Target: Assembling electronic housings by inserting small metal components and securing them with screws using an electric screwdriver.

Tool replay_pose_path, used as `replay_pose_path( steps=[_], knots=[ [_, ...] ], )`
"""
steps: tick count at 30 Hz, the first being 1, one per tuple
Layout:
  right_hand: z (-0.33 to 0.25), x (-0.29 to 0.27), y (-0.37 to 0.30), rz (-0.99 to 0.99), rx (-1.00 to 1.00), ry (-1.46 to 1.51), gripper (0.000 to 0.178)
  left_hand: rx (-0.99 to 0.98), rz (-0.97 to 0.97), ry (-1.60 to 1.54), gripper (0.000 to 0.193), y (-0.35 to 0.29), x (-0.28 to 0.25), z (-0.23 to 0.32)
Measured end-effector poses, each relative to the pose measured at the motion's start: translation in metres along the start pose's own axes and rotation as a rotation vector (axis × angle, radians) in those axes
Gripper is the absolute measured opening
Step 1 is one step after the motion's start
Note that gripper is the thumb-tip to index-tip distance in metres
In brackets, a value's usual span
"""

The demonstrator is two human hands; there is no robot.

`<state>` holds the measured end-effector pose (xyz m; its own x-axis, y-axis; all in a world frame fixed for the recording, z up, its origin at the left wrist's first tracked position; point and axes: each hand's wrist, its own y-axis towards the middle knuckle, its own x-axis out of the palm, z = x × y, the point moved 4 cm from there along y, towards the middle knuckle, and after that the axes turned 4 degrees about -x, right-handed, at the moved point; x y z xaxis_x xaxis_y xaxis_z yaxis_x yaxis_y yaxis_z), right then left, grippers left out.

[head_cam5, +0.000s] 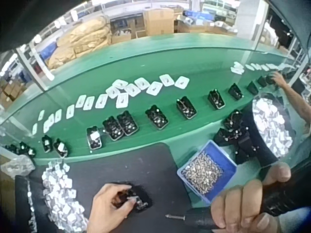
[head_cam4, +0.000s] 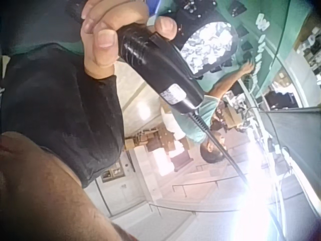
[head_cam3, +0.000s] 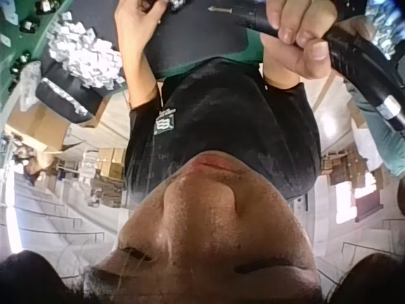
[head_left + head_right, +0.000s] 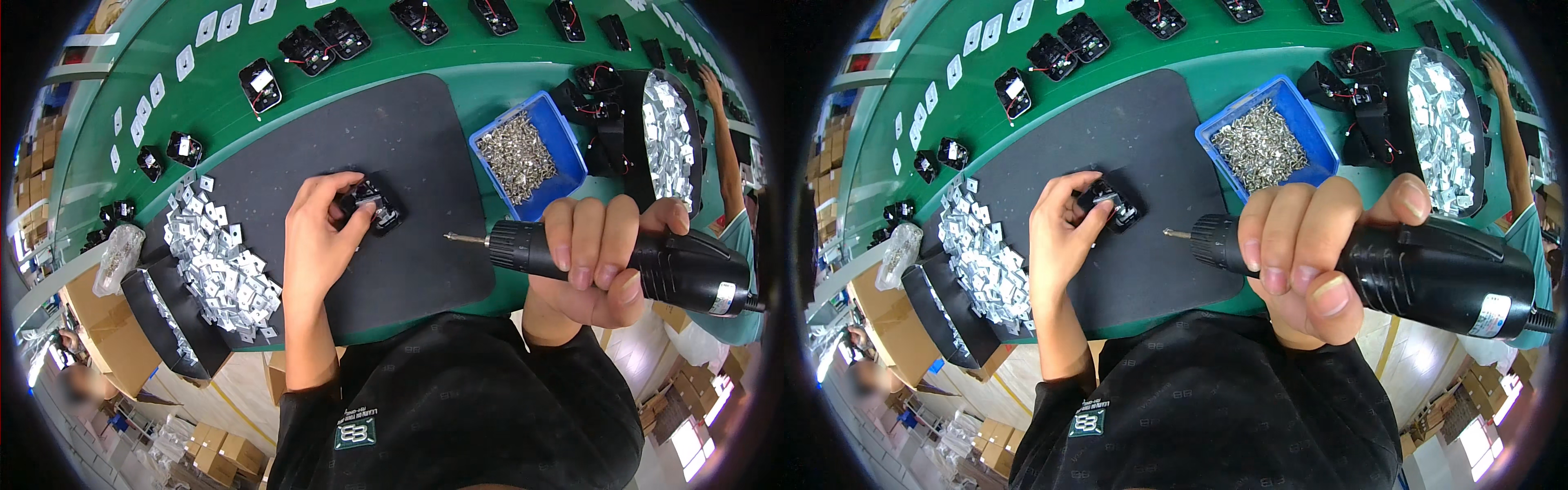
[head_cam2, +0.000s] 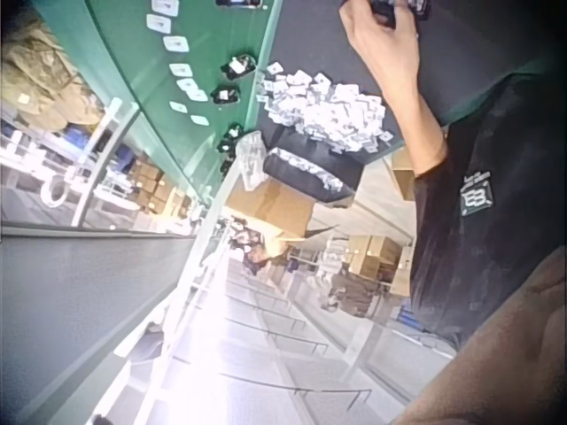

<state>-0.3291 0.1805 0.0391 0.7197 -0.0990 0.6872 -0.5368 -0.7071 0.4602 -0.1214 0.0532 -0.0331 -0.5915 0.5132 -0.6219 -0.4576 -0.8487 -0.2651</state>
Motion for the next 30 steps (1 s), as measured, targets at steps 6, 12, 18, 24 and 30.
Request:
replay_pose_path(
  steps=[6, 12, 18, 24, 30],
  knots=[
    [0.01, 0.007, -0.005, 0.034, 0.065, -0.045, 0.057, -0.019, -0.122, -0.182, 0.026, 0.012, 0.005, -0.005],
    [0.031, 0.01, -0.012, 0.171, 0.049, -0.123, 0.062, 0.2, -0.103, -0.186, 0.077, -0.007, -0.005, -0.007],
    [0.056, 0.015, -0.008, 0.13, 0.032, -0.323, 0.072, 0.424, -0.077, 0.207, 0.106, -0.014, 0.005, -0.007],
    [0.078, 0.007, -0.01, 0.071, -0.035, -0.362, 0.067, 0.449, 0.029, 0.197, 0.078, -0.007, 0.02, 0.007],
    [0.084, 0.002, -0.01, 0.042, -0.074, -0.333, 0.06, 0.444, 0.016, 0.206, 0.076, -0.006, 0.02, 0.011]
  ],
)
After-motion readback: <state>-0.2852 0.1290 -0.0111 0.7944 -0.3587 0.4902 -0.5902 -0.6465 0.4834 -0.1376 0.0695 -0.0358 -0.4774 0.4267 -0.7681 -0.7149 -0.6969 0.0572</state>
